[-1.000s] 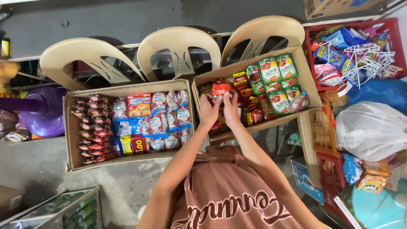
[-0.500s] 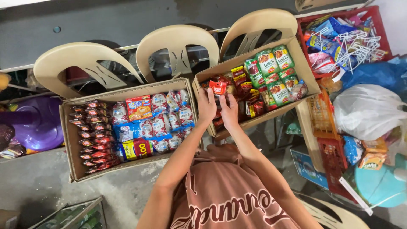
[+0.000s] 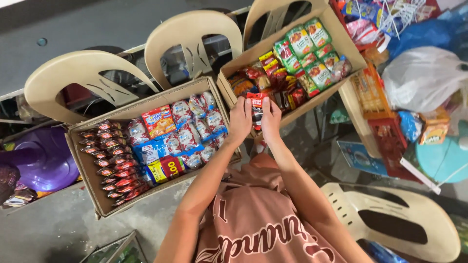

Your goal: The person organizes small snack packets, primarily instant coffee sachets, by picking them up from a cardboard box and placing them into a second box. The person repeatedly transfers items between the two boxes, arranging them in neat rows.

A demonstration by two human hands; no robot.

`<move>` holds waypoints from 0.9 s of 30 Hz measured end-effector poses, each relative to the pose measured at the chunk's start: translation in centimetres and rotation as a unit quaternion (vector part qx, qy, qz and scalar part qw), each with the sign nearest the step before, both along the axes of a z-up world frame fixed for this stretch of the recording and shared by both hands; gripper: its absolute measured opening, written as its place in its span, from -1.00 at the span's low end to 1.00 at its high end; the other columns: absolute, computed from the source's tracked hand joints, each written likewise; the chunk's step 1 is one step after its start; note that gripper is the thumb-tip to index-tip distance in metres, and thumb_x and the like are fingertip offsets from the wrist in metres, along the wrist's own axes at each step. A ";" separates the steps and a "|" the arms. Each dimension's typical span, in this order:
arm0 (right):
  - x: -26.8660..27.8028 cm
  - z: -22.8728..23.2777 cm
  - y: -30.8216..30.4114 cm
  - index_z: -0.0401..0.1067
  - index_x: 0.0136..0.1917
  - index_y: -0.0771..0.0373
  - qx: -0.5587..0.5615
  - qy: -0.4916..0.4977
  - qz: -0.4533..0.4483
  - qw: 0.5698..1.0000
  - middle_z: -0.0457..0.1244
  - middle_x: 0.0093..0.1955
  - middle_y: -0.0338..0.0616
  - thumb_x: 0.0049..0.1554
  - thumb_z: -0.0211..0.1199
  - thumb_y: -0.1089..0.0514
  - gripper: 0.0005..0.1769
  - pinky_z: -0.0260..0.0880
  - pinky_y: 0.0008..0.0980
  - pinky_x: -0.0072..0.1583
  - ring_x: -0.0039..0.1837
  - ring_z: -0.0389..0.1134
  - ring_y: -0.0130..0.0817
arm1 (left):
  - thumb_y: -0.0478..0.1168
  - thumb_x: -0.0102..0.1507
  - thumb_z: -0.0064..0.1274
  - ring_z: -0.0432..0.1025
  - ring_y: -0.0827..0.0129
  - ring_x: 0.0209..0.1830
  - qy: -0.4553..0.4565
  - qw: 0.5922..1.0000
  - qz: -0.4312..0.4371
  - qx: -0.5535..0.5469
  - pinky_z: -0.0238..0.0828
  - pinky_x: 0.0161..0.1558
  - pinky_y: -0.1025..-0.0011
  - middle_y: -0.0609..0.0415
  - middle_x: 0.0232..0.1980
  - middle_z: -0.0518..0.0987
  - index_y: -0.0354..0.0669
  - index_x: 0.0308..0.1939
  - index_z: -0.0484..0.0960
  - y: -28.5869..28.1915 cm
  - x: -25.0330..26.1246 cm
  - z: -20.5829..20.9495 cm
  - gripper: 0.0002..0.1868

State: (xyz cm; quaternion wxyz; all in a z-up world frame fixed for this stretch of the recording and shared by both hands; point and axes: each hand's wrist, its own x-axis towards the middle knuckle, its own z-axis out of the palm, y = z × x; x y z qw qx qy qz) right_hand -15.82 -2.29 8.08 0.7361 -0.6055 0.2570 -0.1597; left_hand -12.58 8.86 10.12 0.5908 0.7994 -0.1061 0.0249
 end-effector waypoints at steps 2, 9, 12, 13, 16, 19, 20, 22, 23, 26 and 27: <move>-1.3 -0.1 0.2 0.52 0.05 0.35 -0.050 -0.005 -0.003 0.999 0.35 -0.14 -0.33 0.38 0.08 -0.03 -0.61 0.32 -0.50 -0.05 -0.12 0.27 -0.60 | -0.11 0.50 -0.23 0.45 -0.29 -0.26 -0.001 1.000 0.001 0.014 0.32 -0.23 -0.07 -0.35 -0.30 0.52 -0.32 -0.18 0.41 -0.1 -1.1 -0.8 -0.67; -4.0 1.8 1.3 0.46 -0.07 0.32 -0.063 -0.033 -0.044 0.997 0.32 -0.19 -0.34 0.39 0.06 0.00 -0.63 0.30 -0.51 -0.08 -0.15 0.23 -0.61 | -0.07 0.51 -0.24 0.48 -0.21 -0.26 0.044 0.998 -0.006 -0.041 0.37 -0.22 0.02 -0.29 -0.29 0.53 -0.31 -0.16 0.43 -0.2 -4.1 0.2 -0.65; -5.5 2.6 1.0 0.46 -0.08 0.31 -0.093 0.018 -0.050 0.994 0.31 -0.18 -0.27 0.38 0.07 -0.03 -0.62 0.30 -0.43 -0.08 -0.13 0.23 -0.54 | -0.02 0.47 -0.19 0.52 -0.16 -0.27 0.091 0.994 0.000 -0.056 0.42 -0.19 0.06 -0.27 -0.29 0.56 -0.32 -0.15 0.43 -0.3 -5.4 0.2 -0.62; -5.8 2.3 0.8 0.46 -0.08 0.31 -0.092 0.021 -0.049 0.994 0.31 -0.18 -0.27 0.38 0.07 -0.03 -0.62 0.30 -0.43 -0.08 -0.13 0.23 -0.54 | -0.02 0.47 -0.19 0.52 -0.16 -0.27 0.094 0.994 0.001 -0.055 0.42 -0.19 0.06 -0.27 -0.29 0.56 -0.32 -0.15 0.43 -0.6 -5.6 0.4 -0.62; -7.7 2.0 0.6 0.34 -0.02 0.34 -0.176 0.016 -0.052 0.983 0.27 -0.12 -0.15 0.39 0.07 -0.08 -0.60 0.34 -0.34 0.05 -0.04 0.25 -0.42 | 0.04 0.39 -0.15 0.54 -0.15 -0.23 0.171 0.966 0.041 -0.191 0.55 -0.22 0.08 -0.24 -0.23 0.56 -0.29 -0.06 0.33 -1.1 -7.4 1.8 -0.61; -9.4 2.0 0.8 0.37 0.10 0.35 -0.187 0.032 -0.053 0.980 0.35 -0.02 -0.08 0.34 0.04 -0.14 -0.54 0.35 -0.30 0.12 0.03 0.34 -0.36 | 0.08 0.41 -0.19 0.58 -0.12 -0.20 0.138 0.988 0.008 -0.070 0.46 -0.11 0.07 -0.28 -0.23 0.63 -0.31 0.02 0.41 -1.1 -9.3 2.0 -0.54; -10.2 1.5 0.9 0.43 0.11 0.35 -0.166 0.052 -0.037 0.984 0.38 0.00 -0.07 0.35 0.00 -0.16 -0.50 0.36 -0.32 0.13 0.05 0.36 -0.37 | 0.07 0.45 -0.20 0.56 -0.18 -0.18 0.114 0.992 0.029 -0.034 0.45 -0.11 0.04 -0.31 -0.22 0.63 -0.31 -0.04 0.47 -1.2 -10.3 0.3 -0.55; -12.0 0.2 1.5 0.48 0.12 0.35 -0.144 0.075 -0.018 0.987 0.42 0.02 -0.05 0.36 -0.04 -0.18 -0.45 0.37 -0.33 0.15 0.07 0.38 -0.37 | 0.06 0.49 -0.21 0.54 -0.24 -0.16 0.094 0.994 0.052 0.003 0.44 -0.12 0.01 -0.35 -0.21 0.63 -0.31 -0.11 0.53 -0.9 -12.3 -1.2 -0.54; -12.9 -0.4 1.9 0.51 0.12 0.36 -0.149 0.079 -0.011 0.986 0.43 0.02 -0.02 0.36 -0.04 -0.20 -0.43 0.37 -0.32 0.15 0.07 0.39 -0.37 | 0.05 0.48 -0.20 0.54 -0.25 -0.15 0.097 0.993 0.058 0.026 0.44 -0.12 -0.01 -0.36 -0.21 0.62 -0.34 -0.11 0.50 -0.4 -13.4 -1.0 -0.55; -13.7 0.5 3.3 0.54 0.07 0.37 -0.163 0.092 0.011 0.982 0.45 -0.04 0.01 0.36 -0.05 -0.21 -0.39 0.39 -0.29 0.11 0.02 0.42 -0.34 | 0.01 0.47 -0.20 0.53 -0.29 -0.16 0.087 0.993 0.065 0.047 0.42 -0.14 -0.03 -0.38 -0.22 0.62 -0.36 -0.10 0.47 1.2 -14.9 1.5 -0.58; -14.5 1.2 4.2 0.56 0.02 0.37 -0.172 0.109 0.018 0.979 0.46 -0.10 0.02 0.35 -0.07 -0.21 -0.38 0.40 -0.26 0.07 -0.03 0.44 -0.32 | -0.01 0.45 -0.20 0.52 -0.30 -0.17 0.081 0.994 0.057 0.048 0.41 -0.17 -0.05 -0.38 -0.23 0.61 -0.35 -0.08 0.47 2.2 -15.9 2.6 -0.60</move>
